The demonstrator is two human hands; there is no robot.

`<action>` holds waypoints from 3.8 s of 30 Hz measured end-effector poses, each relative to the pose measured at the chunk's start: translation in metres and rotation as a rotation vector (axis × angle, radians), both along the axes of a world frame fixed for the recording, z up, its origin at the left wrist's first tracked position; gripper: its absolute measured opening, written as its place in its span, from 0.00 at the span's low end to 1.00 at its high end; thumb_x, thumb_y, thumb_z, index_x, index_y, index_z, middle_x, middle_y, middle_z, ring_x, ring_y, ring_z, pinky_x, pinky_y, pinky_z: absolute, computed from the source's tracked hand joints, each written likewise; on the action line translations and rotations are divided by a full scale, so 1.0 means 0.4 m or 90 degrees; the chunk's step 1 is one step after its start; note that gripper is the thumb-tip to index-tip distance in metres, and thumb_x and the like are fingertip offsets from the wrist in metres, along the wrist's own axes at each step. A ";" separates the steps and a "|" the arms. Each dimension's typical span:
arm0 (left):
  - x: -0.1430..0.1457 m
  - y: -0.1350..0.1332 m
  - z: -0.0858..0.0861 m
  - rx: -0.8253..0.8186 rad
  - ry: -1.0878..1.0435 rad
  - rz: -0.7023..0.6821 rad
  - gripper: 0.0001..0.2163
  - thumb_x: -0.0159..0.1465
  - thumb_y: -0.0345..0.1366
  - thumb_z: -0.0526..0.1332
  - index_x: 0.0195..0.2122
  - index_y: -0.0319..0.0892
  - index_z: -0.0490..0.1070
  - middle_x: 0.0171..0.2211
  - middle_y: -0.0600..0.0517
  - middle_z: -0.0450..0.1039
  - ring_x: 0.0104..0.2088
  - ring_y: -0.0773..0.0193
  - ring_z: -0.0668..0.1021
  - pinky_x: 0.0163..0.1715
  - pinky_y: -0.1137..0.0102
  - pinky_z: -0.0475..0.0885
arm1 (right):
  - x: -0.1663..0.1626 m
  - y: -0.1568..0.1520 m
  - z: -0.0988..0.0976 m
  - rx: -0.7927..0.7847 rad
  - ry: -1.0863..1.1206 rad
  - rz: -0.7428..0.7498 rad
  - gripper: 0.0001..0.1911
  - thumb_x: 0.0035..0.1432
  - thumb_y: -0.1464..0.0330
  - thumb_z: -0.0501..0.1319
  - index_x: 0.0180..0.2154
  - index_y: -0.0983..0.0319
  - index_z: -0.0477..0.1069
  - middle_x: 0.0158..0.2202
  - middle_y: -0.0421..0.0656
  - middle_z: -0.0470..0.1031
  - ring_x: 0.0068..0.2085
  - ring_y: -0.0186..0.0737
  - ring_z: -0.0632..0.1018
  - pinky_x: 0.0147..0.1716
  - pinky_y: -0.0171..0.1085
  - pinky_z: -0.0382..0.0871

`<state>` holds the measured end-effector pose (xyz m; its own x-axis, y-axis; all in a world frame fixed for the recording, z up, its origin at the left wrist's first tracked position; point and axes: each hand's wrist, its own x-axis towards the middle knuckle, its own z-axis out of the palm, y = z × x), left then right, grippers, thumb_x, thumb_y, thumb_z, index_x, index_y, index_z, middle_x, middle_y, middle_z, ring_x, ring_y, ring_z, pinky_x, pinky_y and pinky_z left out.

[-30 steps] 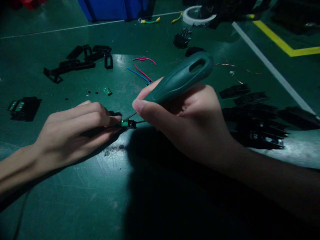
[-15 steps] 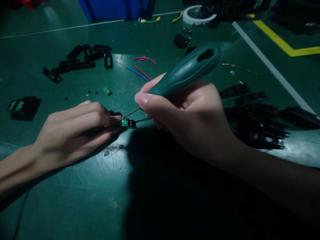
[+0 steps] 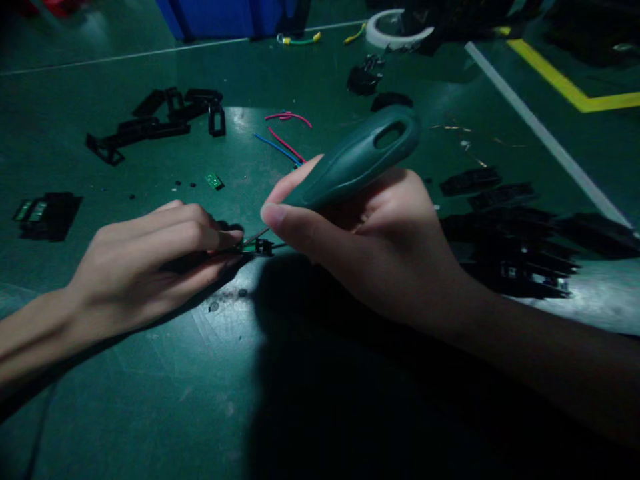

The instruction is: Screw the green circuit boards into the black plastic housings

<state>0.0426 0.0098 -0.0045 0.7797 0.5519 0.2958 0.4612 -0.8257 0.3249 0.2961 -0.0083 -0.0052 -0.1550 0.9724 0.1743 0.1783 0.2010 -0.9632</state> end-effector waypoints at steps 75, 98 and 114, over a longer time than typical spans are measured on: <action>0.005 0.003 0.001 -0.028 0.006 0.045 0.04 0.73 0.37 0.62 0.43 0.45 0.69 0.37 0.54 0.77 0.34 0.64 0.78 0.37 0.65 0.70 | 0.001 -0.005 0.003 0.015 0.004 0.015 0.05 0.59 0.66 0.74 0.38 0.58 0.82 0.28 0.36 0.75 0.24 0.29 0.70 0.20 0.36 0.59; 0.004 -0.011 0.009 -0.006 -0.018 0.030 0.02 0.73 0.36 0.62 0.42 0.46 0.69 0.37 0.53 0.78 0.35 0.64 0.79 0.33 0.65 0.72 | -0.001 -0.003 0.004 0.031 -0.020 0.018 0.05 0.60 0.64 0.73 0.37 0.56 0.81 0.35 0.38 0.81 0.34 0.36 0.78 0.34 0.39 0.74; 0.006 -0.025 0.036 0.142 -0.039 -0.012 0.05 0.70 0.33 0.64 0.39 0.41 0.80 0.28 0.51 0.80 0.24 0.66 0.75 0.26 0.64 0.64 | -0.006 -0.003 0.005 0.017 -0.001 0.009 0.05 0.59 0.64 0.74 0.36 0.56 0.82 0.34 0.37 0.80 0.34 0.35 0.79 0.34 0.37 0.74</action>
